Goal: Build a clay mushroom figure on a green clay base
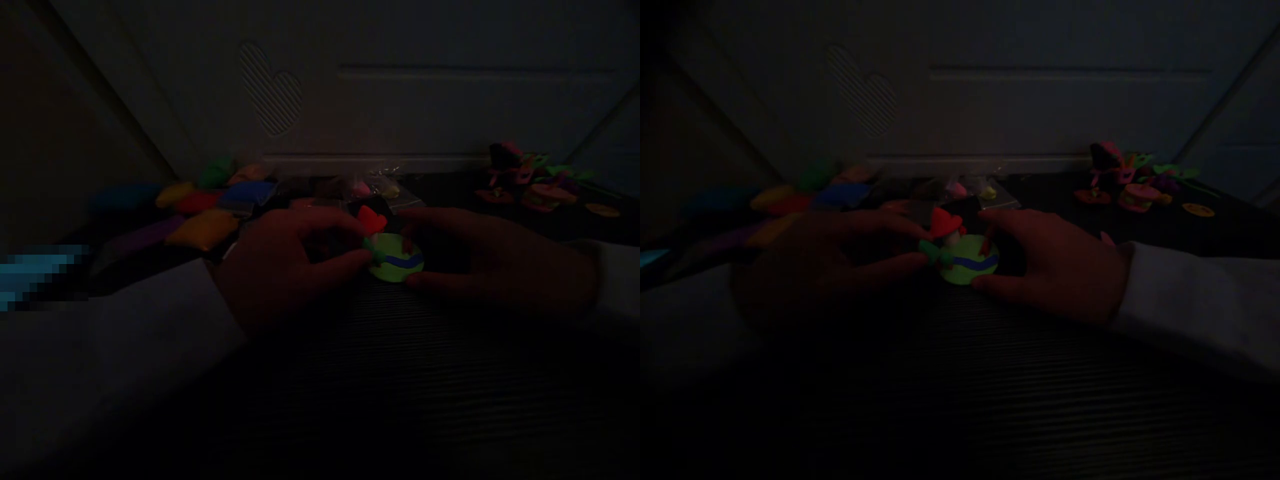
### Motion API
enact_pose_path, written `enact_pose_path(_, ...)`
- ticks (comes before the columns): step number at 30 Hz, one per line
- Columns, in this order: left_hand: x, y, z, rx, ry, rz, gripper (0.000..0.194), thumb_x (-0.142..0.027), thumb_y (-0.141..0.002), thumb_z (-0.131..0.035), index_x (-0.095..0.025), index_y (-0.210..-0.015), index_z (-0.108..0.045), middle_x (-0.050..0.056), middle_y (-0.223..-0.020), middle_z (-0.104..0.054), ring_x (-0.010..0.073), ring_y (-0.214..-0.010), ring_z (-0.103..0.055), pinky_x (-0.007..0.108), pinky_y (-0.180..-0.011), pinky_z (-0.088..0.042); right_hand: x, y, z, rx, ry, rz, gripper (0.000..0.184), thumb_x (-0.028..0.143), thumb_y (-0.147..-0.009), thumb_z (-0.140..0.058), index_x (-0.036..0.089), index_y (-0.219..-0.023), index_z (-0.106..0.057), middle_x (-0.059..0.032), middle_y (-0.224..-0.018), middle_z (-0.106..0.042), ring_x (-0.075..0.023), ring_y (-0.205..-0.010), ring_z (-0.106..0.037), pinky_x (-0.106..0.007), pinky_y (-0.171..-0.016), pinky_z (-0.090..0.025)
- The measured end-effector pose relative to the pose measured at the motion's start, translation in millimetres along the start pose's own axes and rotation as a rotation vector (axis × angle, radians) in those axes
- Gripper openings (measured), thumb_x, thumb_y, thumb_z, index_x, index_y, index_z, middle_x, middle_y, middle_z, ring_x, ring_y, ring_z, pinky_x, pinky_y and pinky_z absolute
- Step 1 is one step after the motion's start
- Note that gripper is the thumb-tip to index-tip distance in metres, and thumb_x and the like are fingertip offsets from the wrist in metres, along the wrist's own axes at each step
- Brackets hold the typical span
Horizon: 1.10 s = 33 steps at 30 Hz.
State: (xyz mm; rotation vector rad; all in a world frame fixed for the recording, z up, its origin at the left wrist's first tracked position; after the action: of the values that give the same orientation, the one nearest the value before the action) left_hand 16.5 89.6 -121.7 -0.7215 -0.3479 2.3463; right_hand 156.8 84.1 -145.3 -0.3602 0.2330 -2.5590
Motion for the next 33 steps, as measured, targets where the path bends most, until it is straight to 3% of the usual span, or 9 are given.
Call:
enact_pose_path(17, 1, 1, 1.6, -0.003, 0.012, 0.020, 0.019, -0.039, -0.071, -0.059, -0.028, -0.086, -0.062, -0.008, -0.086, -0.065, 0.0113, -0.071, -0.061, 0.024, -0.063, -0.046, 2, 0, 1, -0.006, 0.006, 0.017, 0.067, 0.055, -0.071, -0.053, 0.023, -0.127, -0.037, 0.0024, -0.120, -0.048, -0.0176, -0.104, -0.049, -0.033, -0.088, -0.045)
enact_pose_path(27, 4, 2, -3.9, 0.047, 0.162, 0.078, 0.024, -0.035, -0.071, -0.059, -0.028, -0.094, -0.061, -0.007, -0.100, -0.062, 0.0122, -0.086, -0.060, 0.022, -0.074, -0.048, -1, -1, -1, 0.017, -0.006, 0.012, 0.066, 0.055, -0.071, -0.053, 0.026, -0.127, -0.036, 0.0031, -0.115, -0.051, -0.0172, -0.100, -0.051, -0.034, -0.084, -0.046)
enact_pose_path(33, 0, 2, 13.5, -0.079, 0.123, 0.067, 0.021, -0.024, -0.073, -0.056, -0.025, -0.093, -0.062, -0.006, -0.092, -0.064, 0.0129, -0.081, -0.059, 0.022, -0.065, -0.046, 0, -1, 0, 0.033, -0.024, 0.039, 0.066, 0.051, -0.072, -0.053, 0.026, -0.130, -0.031, 0.0037, -0.115, -0.051, -0.0162, -0.100, -0.052, -0.031, -0.083, -0.047)
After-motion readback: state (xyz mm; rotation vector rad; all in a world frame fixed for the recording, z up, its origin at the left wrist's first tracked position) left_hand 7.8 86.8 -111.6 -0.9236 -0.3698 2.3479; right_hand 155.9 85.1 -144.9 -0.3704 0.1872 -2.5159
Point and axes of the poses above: each hand's wrist, its own y-axis away from the middle knuckle, its own z-axis out of the back of the hand, x = y × z, the point moved 9 cm from there along -y, towards the middle knuckle
